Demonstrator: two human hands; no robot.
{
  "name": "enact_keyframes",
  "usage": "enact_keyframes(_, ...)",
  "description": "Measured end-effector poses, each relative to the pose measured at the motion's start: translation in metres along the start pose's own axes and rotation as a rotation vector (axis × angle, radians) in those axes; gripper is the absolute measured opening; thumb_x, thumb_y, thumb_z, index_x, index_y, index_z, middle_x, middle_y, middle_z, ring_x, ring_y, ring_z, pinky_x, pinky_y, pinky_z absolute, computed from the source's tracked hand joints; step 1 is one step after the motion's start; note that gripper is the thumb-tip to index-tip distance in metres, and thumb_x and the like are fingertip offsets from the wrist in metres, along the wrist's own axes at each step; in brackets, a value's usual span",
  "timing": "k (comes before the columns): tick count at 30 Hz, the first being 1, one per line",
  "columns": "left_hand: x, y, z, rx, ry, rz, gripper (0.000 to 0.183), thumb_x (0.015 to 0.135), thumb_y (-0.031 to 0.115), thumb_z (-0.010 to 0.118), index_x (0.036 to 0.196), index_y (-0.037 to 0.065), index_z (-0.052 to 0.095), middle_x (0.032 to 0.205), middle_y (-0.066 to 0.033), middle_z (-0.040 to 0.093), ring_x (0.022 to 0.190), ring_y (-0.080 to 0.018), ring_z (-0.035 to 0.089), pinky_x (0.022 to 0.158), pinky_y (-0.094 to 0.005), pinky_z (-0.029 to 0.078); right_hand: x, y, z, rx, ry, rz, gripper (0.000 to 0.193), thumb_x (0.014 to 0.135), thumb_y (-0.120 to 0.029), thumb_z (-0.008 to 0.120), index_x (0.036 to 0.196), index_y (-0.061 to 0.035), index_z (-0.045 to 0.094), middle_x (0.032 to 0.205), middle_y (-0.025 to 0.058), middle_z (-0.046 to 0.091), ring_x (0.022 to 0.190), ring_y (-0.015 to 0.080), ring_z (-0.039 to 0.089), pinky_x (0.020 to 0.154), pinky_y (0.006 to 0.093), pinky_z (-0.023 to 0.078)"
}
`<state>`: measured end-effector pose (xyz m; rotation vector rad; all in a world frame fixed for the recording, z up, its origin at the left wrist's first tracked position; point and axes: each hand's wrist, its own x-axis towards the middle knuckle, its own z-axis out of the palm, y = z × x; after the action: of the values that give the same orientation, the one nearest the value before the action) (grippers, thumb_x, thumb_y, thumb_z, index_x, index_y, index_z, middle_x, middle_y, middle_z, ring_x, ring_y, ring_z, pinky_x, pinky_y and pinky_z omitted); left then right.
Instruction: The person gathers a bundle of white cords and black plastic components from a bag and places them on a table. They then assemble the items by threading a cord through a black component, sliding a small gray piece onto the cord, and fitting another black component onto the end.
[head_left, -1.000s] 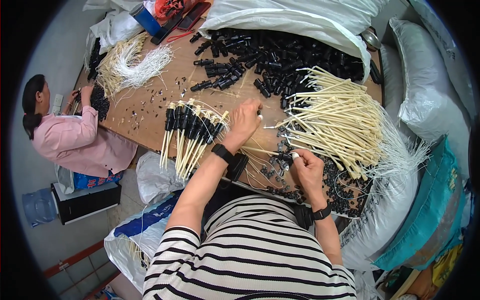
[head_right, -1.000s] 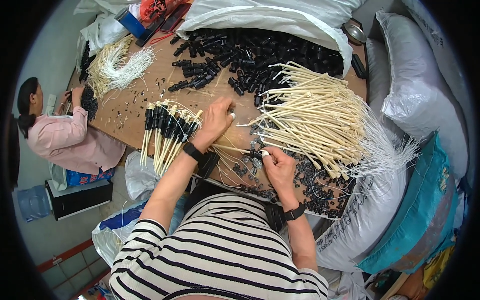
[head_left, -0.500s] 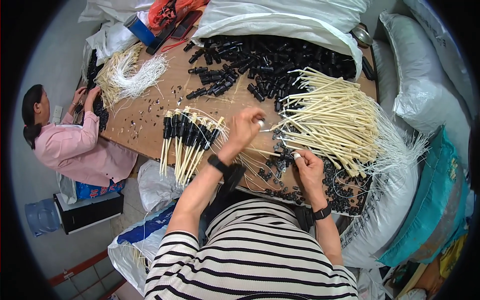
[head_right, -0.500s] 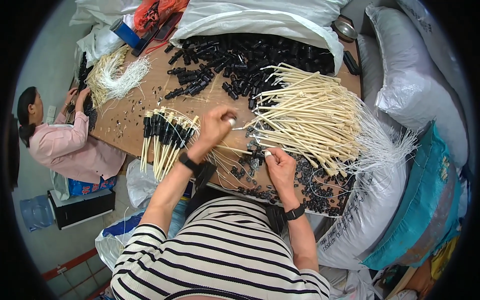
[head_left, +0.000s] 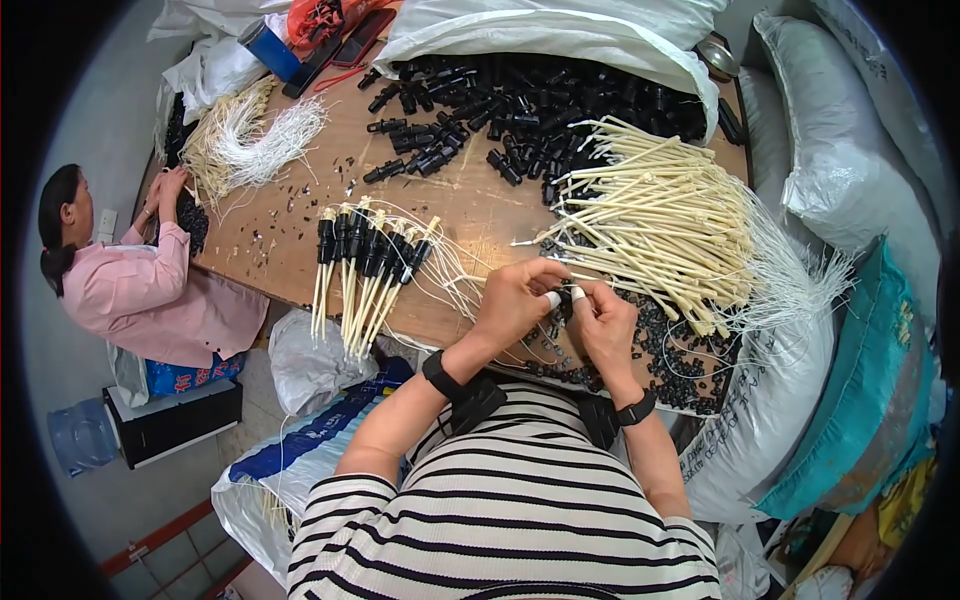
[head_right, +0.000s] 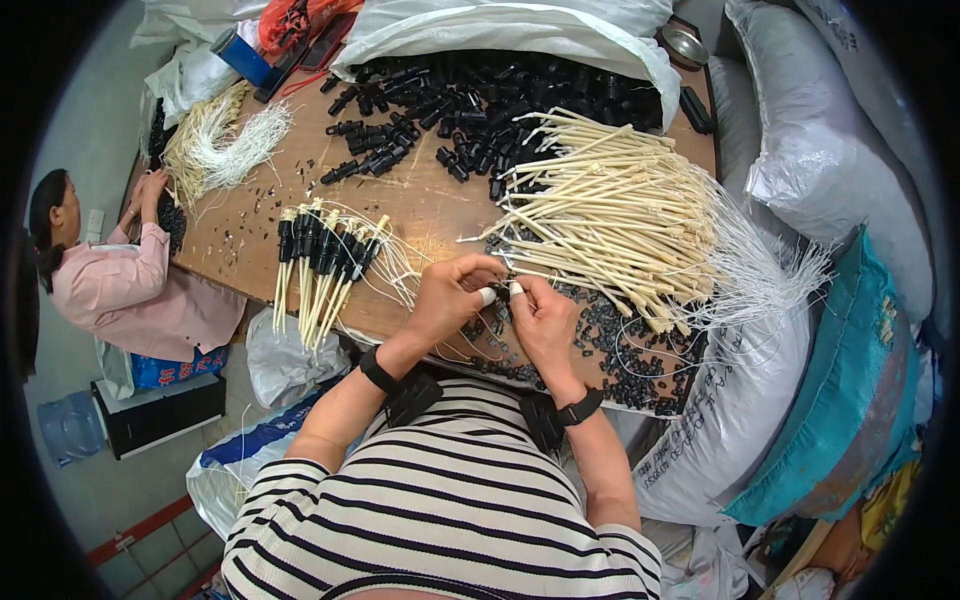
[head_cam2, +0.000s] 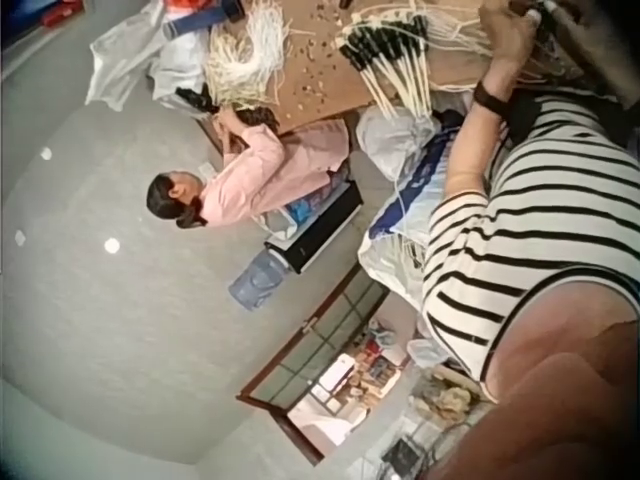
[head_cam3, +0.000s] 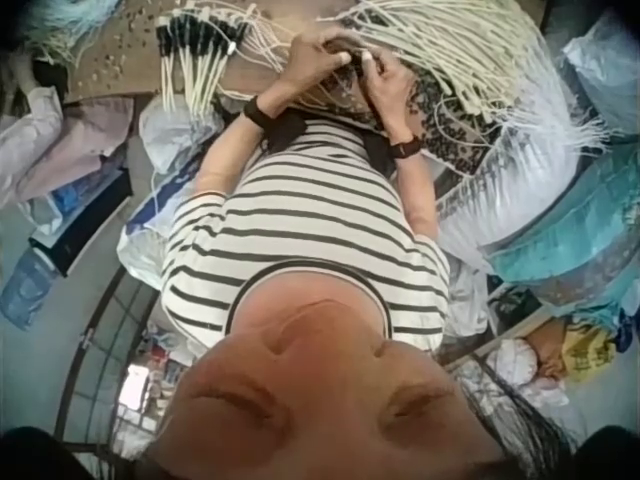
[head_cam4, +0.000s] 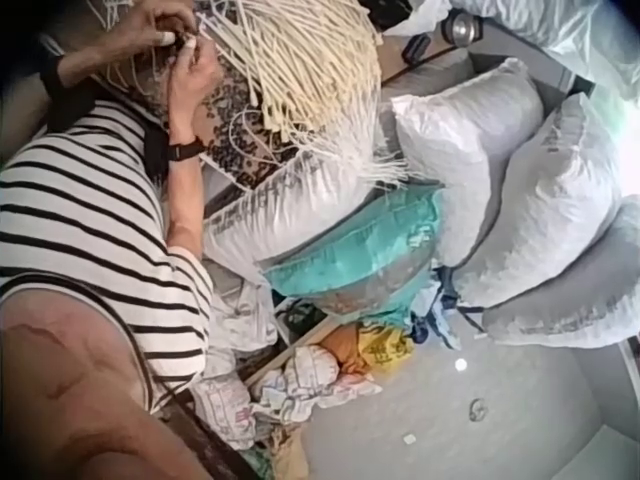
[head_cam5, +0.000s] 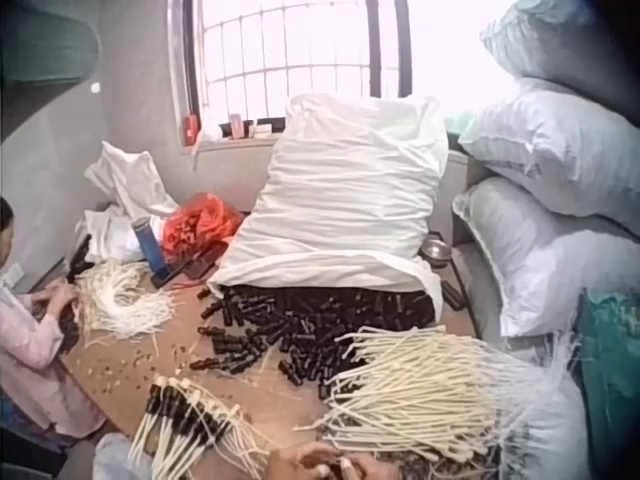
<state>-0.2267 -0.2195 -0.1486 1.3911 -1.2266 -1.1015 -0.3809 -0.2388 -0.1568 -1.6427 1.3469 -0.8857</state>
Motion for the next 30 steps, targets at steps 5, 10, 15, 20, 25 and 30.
enact_keyframes(5,-0.001,-0.008,-0.005,0.008,-0.011,-0.122,0.029,0.075,-0.01,0.068,0.101,0.003,0.069,0.08,0.0007,0.067,0.069,-0.0043,0.059,0.059,-0.0193,0.049,-0.006,-0.008,0.004,-0.207,0.036,-0.253,0.011,0.082,-0.011,0.064,0.091,-0.0064,0.068,0.067,0.0138,0.063,0.056,0.0302,0.061,0.052,0.0361,0.047)
enact_keyframes(10,-0.004,-0.013,-0.006,0.038,0.013,-0.109,0.026,0.075,-0.009,0.069,0.099,0.002,0.07,0.078,0.0006,0.067,0.068,-0.0054,0.061,0.059,-0.02,0.049,-0.007,-0.012,0.002,-0.214,0.007,-0.259,0.011,0.082,-0.011,0.064,0.091,-0.0071,0.068,0.069,0.0135,0.064,0.058,0.0301,0.062,0.053,0.0362,0.047)
enact_keyframes(15,-0.004,-0.008,-0.013,0.154,0.004,0.018,0.023,0.069,-0.008,0.067,0.09,0.002,0.073,0.089,-0.0061,0.067,0.074,-0.0086,0.063,0.059,-0.0205,0.049,-0.008,-0.008,0.001,-0.197,0.009,-0.319,0.011,0.081,-0.008,0.067,0.092,-0.0055,0.069,0.061,0.0098,0.059,0.051,0.0185,0.058,0.05,0.0292,0.044)
enact_keyframes(20,0.003,-0.011,-0.021,0.255,0.019,0.276,0.028,0.068,-0.004,0.065,0.094,0.003,0.071,0.095,-0.0104,0.067,0.081,-0.0177,0.065,0.067,-0.0272,0.051,-0.006,0.0,-0.009,0.522,-0.244,0.219,0.016,0.088,-0.009,0.062,0.103,-0.0027,0.065,0.057,-0.0042,0.05,0.044,0.0062,0.041,0.044,0.021,0.031)
enact_keyframes(25,-0.002,-0.002,-0.014,0.347,-0.246,0.348,0.034,0.068,0.004,0.062,0.102,0.007,0.066,0.093,-0.0147,0.066,0.084,-0.0338,0.064,0.073,-0.0401,0.052,0.002,-0.001,-0.029,1.221,-0.37,0.344,0.021,0.09,-0.002,0.058,0.109,0.0009,0.064,0.059,-0.0099,0.043,0.048,0.0,0.032,0.045,0.0175,0.024)
enact_keyframes(30,0.0,-0.007,-0.022,0.427,-0.218,0.227,0.034,0.069,0.005,0.063,0.103,0.007,0.067,0.087,-0.0138,0.068,0.081,-0.032,0.066,0.07,-0.0385,0.053,-0.002,-0.001,-0.028,0.032,-0.196,-0.417,0.028,0.083,-0.004,0.061,0.109,-0.0067,0.07,0.077,0.0065,0.071,0.06,0.0104,0.064,0.052,0.0258,0.047)
